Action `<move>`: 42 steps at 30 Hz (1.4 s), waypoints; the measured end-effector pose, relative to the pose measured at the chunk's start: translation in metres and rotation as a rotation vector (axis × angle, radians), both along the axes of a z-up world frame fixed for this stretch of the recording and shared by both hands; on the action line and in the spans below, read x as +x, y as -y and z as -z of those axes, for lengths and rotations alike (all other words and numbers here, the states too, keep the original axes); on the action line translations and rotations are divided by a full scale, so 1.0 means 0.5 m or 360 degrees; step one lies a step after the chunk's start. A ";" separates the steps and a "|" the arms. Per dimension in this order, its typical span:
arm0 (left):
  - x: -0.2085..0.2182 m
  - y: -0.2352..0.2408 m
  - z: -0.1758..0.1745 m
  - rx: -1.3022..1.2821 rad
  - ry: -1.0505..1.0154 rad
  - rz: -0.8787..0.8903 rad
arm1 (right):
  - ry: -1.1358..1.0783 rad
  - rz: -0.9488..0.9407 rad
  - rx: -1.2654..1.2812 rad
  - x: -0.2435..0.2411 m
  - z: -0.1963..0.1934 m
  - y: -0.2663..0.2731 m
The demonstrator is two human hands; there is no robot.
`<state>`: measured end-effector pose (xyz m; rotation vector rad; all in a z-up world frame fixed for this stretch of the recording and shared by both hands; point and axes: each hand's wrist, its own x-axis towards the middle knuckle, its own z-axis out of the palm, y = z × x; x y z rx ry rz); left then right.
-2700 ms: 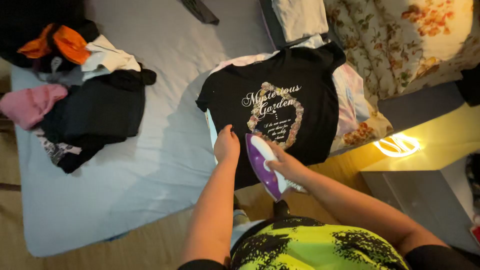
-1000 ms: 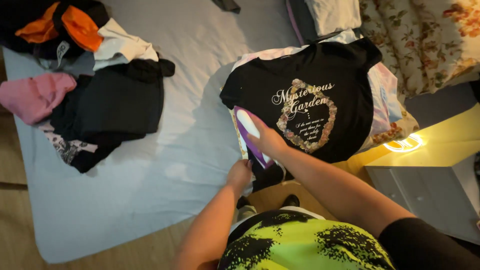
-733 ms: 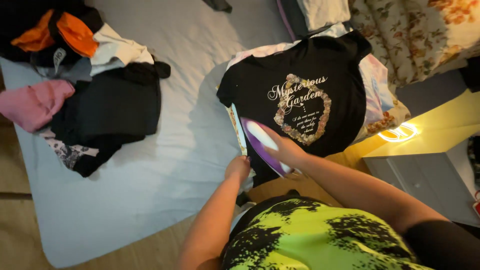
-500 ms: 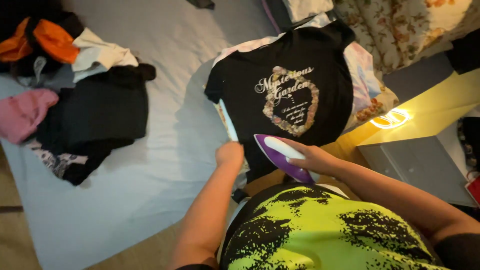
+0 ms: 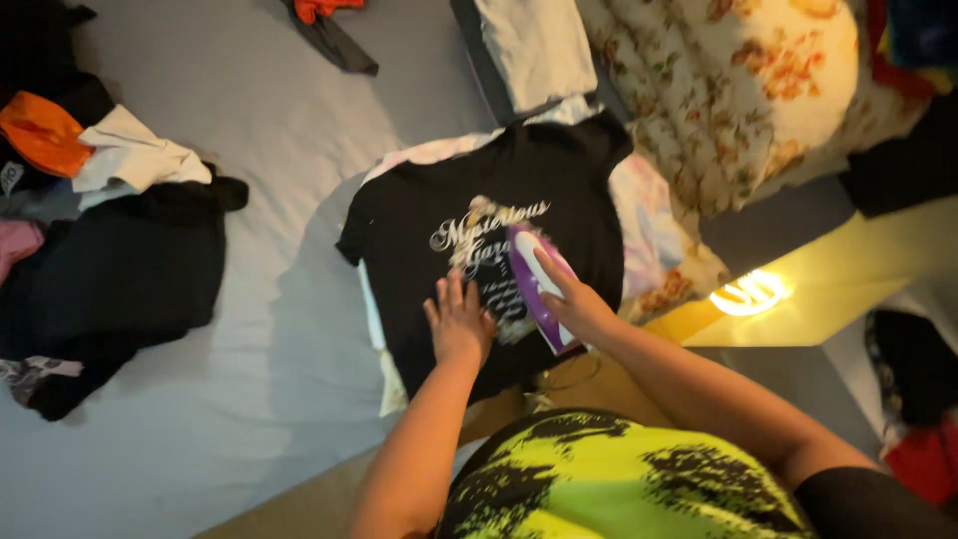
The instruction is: Ironing a black t-shirt and then folding several pieces of clothing on a bed.
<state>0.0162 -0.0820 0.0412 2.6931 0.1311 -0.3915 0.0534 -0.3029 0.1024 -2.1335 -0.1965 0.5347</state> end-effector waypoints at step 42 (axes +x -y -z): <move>0.039 0.186 -0.016 0.0515 -0.0261 0.0246 | 0.0017 -0.0192 -0.0416 0.059 0.001 0.193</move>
